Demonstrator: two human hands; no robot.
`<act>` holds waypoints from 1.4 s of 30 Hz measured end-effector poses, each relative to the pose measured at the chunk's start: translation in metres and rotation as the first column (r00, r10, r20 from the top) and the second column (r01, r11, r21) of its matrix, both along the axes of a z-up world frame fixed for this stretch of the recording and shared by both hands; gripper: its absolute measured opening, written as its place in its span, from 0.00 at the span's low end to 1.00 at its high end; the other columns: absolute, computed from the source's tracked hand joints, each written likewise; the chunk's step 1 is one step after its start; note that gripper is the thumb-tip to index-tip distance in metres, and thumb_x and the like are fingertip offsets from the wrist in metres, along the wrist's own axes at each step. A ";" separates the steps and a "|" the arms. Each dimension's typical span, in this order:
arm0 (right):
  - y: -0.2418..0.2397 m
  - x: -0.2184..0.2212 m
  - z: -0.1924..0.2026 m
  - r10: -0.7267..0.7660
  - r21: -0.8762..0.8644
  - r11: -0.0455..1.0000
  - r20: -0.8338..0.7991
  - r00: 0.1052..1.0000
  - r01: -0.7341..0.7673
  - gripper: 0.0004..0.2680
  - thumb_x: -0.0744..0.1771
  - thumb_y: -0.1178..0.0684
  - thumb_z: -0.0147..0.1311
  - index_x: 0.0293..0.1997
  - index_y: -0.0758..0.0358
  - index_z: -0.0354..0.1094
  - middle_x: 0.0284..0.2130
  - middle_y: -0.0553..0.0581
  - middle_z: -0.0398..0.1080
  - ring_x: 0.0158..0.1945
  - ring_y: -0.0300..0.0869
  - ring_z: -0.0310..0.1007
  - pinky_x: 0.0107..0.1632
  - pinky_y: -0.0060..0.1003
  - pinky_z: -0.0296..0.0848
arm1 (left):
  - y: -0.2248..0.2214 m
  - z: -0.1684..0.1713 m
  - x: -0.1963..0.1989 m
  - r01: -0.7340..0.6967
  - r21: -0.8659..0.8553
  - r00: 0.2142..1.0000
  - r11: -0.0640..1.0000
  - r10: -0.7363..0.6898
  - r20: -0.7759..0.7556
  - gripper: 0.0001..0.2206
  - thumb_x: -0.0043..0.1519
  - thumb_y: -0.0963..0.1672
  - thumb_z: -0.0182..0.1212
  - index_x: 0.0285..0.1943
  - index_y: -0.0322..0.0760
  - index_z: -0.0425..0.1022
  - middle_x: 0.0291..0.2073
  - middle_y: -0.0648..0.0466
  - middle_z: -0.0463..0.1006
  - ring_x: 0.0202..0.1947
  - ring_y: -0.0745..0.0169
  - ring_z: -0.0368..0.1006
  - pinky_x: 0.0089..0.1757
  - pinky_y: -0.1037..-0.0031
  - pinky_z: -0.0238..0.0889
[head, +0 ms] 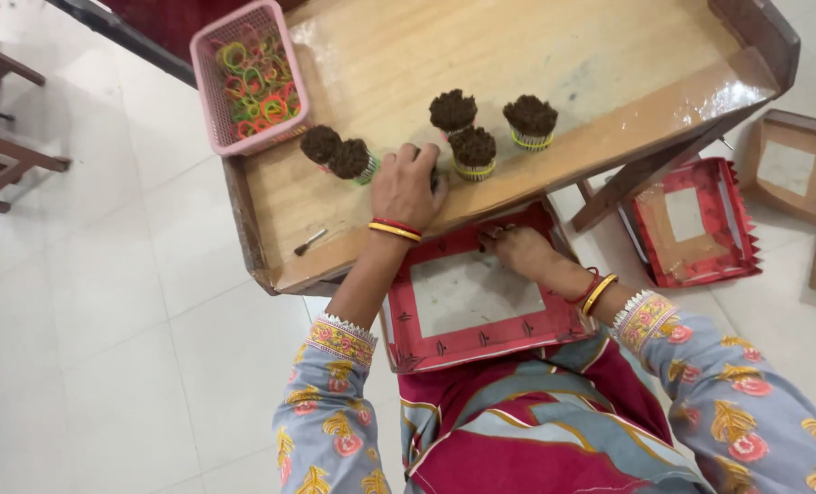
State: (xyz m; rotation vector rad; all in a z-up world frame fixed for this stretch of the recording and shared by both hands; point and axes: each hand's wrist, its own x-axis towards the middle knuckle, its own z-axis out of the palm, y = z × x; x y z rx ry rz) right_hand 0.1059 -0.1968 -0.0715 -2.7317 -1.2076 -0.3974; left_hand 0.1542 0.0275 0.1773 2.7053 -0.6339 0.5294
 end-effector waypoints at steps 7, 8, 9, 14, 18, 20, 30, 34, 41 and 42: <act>0.006 -0.003 0.019 -0.017 -0.091 0.996 -0.094 0.995 0.008 0.10 0.62 0.55 0.51 0.44 0.60 0.74 0.50 0.61 0.74 0.39 0.49 0.79 0.41 0.43 0.77 | -0.005 0.015 0.000 -0.078 0.024 0.985 0.997 0.081 -0.152 0.16 0.55 0.48 0.68 0.49 0.41 0.73 0.41 0.46 0.73 0.41 0.41 0.72 0.39 0.53 0.68; 0.007 -0.001 0.020 -0.002 -0.085 0.996 -0.073 0.997 -0.004 0.10 0.62 0.54 0.52 0.43 0.60 0.74 0.48 0.61 0.74 0.38 0.49 0.79 0.39 0.43 0.77 | -0.003 0.023 -0.004 -0.012 -0.032 0.997 0.999 0.010 -0.077 0.19 0.55 0.48 0.69 0.51 0.38 0.73 0.40 0.44 0.73 0.40 0.40 0.71 0.40 0.53 0.67; 0.007 0.000 0.021 0.013 -0.079 0.997 -0.052 0.999 -0.017 0.09 0.62 0.54 0.53 0.43 0.61 0.74 0.45 0.62 0.75 0.37 0.49 0.78 0.38 0.44 0.77 | -0.001 0.032 -0.007 0.059 -0.081 0.998 0.995 -0.058 0.004 0.23 0.54 0.49 0.71 0.54 0.36 0.73 0.39 0.43 0.72 0.39 0.38 0.70 0.41 0.52 0.66; 0.019 -0.020 0.073 -0.093 -0.005 0.995 -0.319 0.943 0.097 0.09 0.63 0.50 0.57 0.42 0.61 0.74 0.35 0.62 0.76 0.37 0.52 0.77 0.39 0.46 0.76 | 0.019 0.005 0.008 0.214 -0.026 0.975 0.976 -0.215 -0.047 0.15 0.60 0.47 0.67 0.54 0.41 0.74 0.46 0.47 0.73 0.46 0.43 0.71 0.47 0.57 0.68; 0.031 -0.040 0.142 0.018 0.449 0.826 -0.624 0.781 0.340 0.07 0.64 0.55 0.61 0.43 0.63 0.74 0.34 0.59 0.77 0.37 0.45 0.78 0.41 0.40 0.76 | 0.004 0.025 -0.005 0.059 0.022 0.983 0.998 -0.062 0.171 0.18 0.53 0.48 0.70 0.49 0.40 0.76 0.43 0.46 0.75 0.44 0.42 0.71 0.43 0.55 0.65; 0.026 -0.037 0.156 0.138 0.621 0.659 -0.654 0.744 0.424 0.06 0.65 0.57 0.60 0.45 0.64 0.72 0.35 0.58 0.76 0.38 0.40 0.77 0.42 0.36 0.76 | 0.002 0.025 -0.035 0.096 -0.240 0.990 0.966 -0.069 0.121 0.15 0.60 0.47 0.68 0.52 0.39 0.76 0.45 0.47 0.75 0.46 0.46 0.72 0.46 0.58 0.67; 0.060 -0.025 0.226 0.405 0.842 0.267 -0.540 0.738 0.470 0.07 0.67 0.62 0.58 0.48 0.62 0.66 0.40 0.50 0.74 0.43 0.32 0.74 0.46 0.28 0.76 | 0.024 -0.026 -0.074 -0.159 -0.903 0.965 0.399 -0.131 -0.227 0.07 0.68 0.42 0.63 0.45 0.28 0.77 0.36 0.54 0.81 0.36 0.71 0.73 0.40 0.80 0.69; 0.060 0.008 0.232 0.025 0.758 0.609 -0.315 0.949 0.235 0.05 0.68 0.60 0.59 0.46 0.64 0.71 0.40 0.54 0.74 0.41 0.41 0.76 0.43 0.35 0.76 | 0.051 -0.044 -0.002 -0.177 -0.908 0.977 0.380 -0.042 -0.208 0.07 0.69 0.44 0.58 0.44 0.32 0.70 0.40 0.54 0.83 0.41 0.71 0.80 0.42 0.77 0.74; 0.055 0.045 0.220 -0.011 0.379 0.924 0.155 0.988 -0.049 0.05 0.64 0.55 0.61 0.38 0.60 0.70 0.35 0.56 0.70 0.36 0.48 0.76 0.39 0.41 0.76 | 0.037 -0.064 0.022 -0.232 -0.752 0.972 0.617 0.121 -0.201 0.07 0.66 0.42 0.61 0.43 0.30 0.73 0.34 0.44 0.82 0.34 0.60 0.79 0.40 0.70 0.70; 0.055 0.048 0.221 0.020 0.334 0.940 0.165 0.986 -0.075 0.05 0.64 0.54 0.62 0.37 0.59 0.69 0.33 0.56 0.69 0.34 0.47 0.76 0.38 0.41 0.75 | 0.039 -0.062 0.022 -0.211 -0.751 0.977 0.626 0.108 -0.185 0.07 0.65 0.42 0.62 0.42 0.30 0.73 0.33 0.45 0.81 0.34 0.59 0.79 0.39 0.70 0.71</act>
